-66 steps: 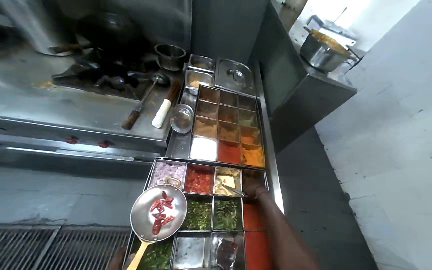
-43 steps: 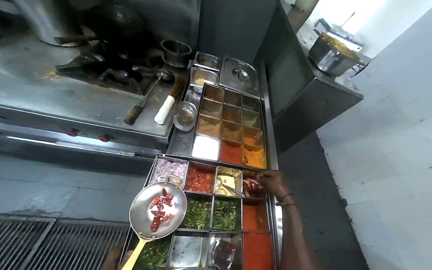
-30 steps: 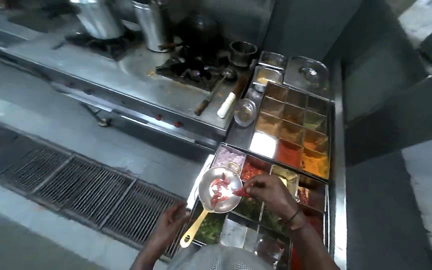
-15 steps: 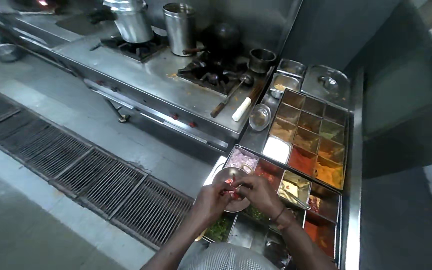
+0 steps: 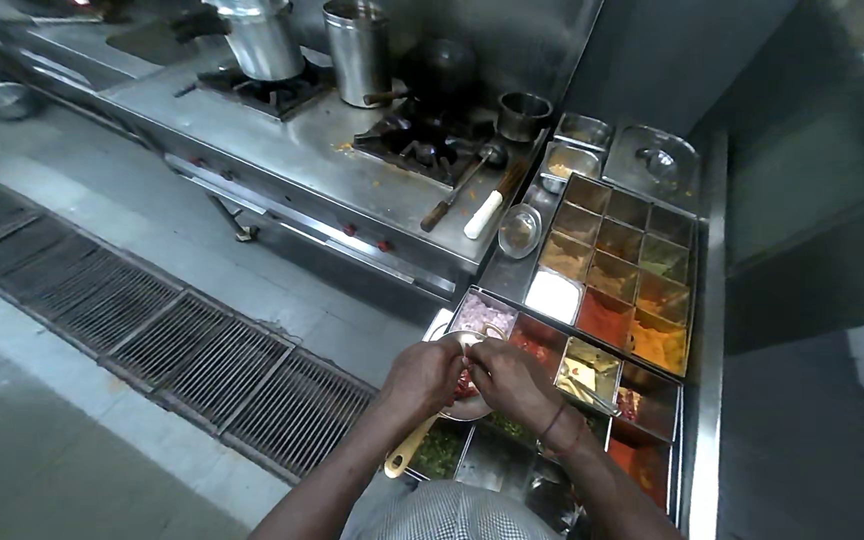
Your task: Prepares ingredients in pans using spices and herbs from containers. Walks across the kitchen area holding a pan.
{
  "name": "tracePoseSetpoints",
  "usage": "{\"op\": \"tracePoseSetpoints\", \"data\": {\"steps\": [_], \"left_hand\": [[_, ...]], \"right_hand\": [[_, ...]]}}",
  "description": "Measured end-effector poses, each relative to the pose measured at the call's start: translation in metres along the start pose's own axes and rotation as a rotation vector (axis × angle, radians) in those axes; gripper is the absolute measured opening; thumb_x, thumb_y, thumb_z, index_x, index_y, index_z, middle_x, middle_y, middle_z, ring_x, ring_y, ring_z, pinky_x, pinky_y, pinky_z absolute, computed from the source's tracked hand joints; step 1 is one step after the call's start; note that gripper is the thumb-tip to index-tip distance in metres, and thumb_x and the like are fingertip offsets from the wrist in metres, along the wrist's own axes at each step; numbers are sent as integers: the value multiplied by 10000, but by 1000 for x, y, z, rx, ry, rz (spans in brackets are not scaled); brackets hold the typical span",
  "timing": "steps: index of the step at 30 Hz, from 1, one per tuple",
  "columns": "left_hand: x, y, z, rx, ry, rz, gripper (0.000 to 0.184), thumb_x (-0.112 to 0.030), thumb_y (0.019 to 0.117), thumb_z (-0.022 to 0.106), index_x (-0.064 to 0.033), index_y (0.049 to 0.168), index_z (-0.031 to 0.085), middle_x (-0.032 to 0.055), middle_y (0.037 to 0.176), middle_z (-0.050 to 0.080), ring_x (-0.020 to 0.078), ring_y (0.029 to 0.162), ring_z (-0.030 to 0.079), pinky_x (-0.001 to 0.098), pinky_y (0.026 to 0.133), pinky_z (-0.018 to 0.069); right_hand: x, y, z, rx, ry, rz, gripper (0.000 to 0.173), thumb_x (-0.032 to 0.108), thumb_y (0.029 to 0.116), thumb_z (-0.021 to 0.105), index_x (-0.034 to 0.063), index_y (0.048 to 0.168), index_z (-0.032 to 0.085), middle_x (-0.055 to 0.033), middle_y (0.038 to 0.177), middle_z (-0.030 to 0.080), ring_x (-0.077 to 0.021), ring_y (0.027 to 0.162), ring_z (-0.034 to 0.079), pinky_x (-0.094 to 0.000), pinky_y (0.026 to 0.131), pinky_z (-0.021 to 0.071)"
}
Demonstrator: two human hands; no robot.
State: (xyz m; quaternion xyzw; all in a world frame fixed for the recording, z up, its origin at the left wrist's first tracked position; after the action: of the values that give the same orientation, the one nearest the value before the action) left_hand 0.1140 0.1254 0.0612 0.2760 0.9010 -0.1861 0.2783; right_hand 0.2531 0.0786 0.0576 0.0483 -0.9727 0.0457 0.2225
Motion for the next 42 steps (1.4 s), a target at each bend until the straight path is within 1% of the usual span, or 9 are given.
{"op": "tracePoseSetpoints", "data": {"steps": [3,11,13,17,21,28,33,39,42], "left_hand": [[7,3,4,81,-107,-69,265,-289,1074,528,-99,975,683,75,791,656,232,719,656,474,688,556],[22,-1,31,119,-1164,-406,234,-146,1076,502,-52,887,602,-14,633,481,41,464,408,166,427,371],[23,-1,26,21,-954,-354,211,-159,1071,535,-37,931,635,21,663,527,72,499,454,200,460,397],[22,-2,16,22,-428,-193,249,-220,1080,525,-132,1192,730,70,1012,726,190,845,688,436,779,577],[30,-12,6,-41,-432,-184,297,-221,1073,544,-157,1328,682,44,1219,716,179,970,708,447,874,584],[99,-57,4,-237,-586,-237,239,-95,1022,600,-59,1240,691,78,1170,730,195,993,708,420,895,582],[126,-88,27,-164,-689,-315,316,-171,995,636,1,1259,659,120,1119,730,204,958,723,389,880,605],[112,-92,38,-83,-716,-319,304,-131,1003,580,-5,1267,659,101,990,739,189,849,728,345,791,621],[102,-86,41,-26,-666,-311,328,-163,998,577,-35,1291,650,82,970,740,168,800,716,330,733,610]], "right_hand": [[-2,-1,7,-60,36,-38,171,199,986,600,93,921,718,-65,851,667,-226,815,682,-442,703,574],[-9,-10,8,-301,267,-108,156,131,935,618,105,883,762,-5,800,664,-124,707,643,-325,641,562],[-11,-11,8,-334,277,-89,158,127,956,615,101,940,770,-15,841,677,-129,732,655,-325,669,578],[-19,-12,14,-226,234,-22,230,127,1010,603,138,1165,772,-46,1026,725,-178,918,703,-409,826,597],[-35,-24,3,-259,240,81,241,100,1007,618,109,1207,752,-80,1188,727,-232,1031,716,-475,905,591],[-117,-78,-42,-356,323,460,236,155,1045,591,89,1224,731,-112,1121,737,-244,839,712,-491,771,597],[-182,-129,-69,-500,373,712,193,207,1036,621,126,1166,738,-70,968,754,-198,778,719,-457,724,618],[-159,-141,-29,28,366,614,156,187,997,673,108,1100,759,-63,986,751,-199,835,721,-459,806,612],[-136,-134,6,224,215,656,336,226,947,709,153,1275,713,-131,1149,733,-316,1017,709,-576,907,559]]}}
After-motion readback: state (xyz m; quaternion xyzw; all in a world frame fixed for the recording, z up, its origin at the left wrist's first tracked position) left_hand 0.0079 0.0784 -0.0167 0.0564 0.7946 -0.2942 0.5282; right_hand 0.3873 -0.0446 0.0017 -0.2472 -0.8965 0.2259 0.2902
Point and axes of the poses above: each hand's wrist, its own y-axis towards the middle knuckle, its own z-axis out of the palm, x = y × z, the point moved 4 cm from there along y, towards the middle knuckle
